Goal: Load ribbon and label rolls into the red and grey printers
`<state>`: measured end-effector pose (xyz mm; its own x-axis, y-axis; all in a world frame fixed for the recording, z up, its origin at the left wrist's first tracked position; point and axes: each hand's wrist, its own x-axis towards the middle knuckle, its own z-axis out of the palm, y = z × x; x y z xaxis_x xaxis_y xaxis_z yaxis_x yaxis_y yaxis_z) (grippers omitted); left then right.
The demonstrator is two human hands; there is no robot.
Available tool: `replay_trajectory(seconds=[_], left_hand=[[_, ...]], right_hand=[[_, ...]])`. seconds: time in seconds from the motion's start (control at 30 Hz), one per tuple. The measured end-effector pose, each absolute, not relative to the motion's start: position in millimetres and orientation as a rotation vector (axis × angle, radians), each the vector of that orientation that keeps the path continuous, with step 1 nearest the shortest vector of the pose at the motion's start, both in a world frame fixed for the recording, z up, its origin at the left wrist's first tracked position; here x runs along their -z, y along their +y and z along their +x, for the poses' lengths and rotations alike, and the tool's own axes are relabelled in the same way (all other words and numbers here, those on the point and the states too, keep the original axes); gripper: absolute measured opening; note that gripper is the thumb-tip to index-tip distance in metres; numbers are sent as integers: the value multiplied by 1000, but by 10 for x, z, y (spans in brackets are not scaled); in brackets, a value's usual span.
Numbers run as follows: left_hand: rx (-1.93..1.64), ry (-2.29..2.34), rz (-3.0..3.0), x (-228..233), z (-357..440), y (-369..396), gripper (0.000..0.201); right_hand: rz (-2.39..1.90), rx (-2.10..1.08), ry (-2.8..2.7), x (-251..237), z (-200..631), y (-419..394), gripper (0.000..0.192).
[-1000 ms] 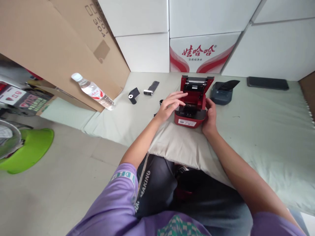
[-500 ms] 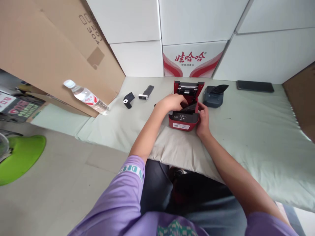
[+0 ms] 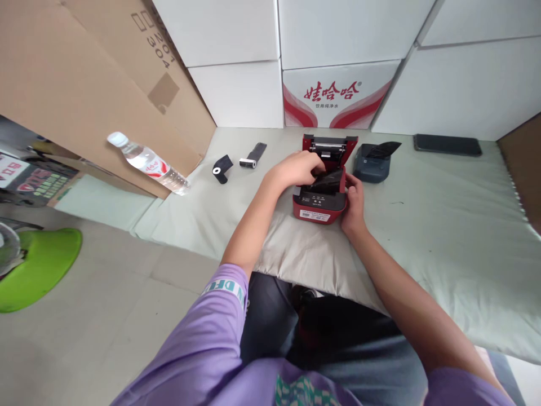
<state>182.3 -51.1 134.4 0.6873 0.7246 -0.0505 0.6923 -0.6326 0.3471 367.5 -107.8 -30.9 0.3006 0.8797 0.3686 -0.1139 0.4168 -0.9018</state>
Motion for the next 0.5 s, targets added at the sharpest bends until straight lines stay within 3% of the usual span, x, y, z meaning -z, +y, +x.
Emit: replay_trajectory(seconds=[0.27,0.4,0.5], left_hand=[[-645,1088,2338,-1796,1243,-729,40],[-985,1252,2169,-1727,824,-629,21],[-1185,1432,1979,-1511,605,-405,24]], right_hand=[[-913,-838,-1018,336,3682,-1047,62],[-891,-854,-1006,310,3672,-1059,62],[-899,-858,-1025,273,3668,-1082,62]])
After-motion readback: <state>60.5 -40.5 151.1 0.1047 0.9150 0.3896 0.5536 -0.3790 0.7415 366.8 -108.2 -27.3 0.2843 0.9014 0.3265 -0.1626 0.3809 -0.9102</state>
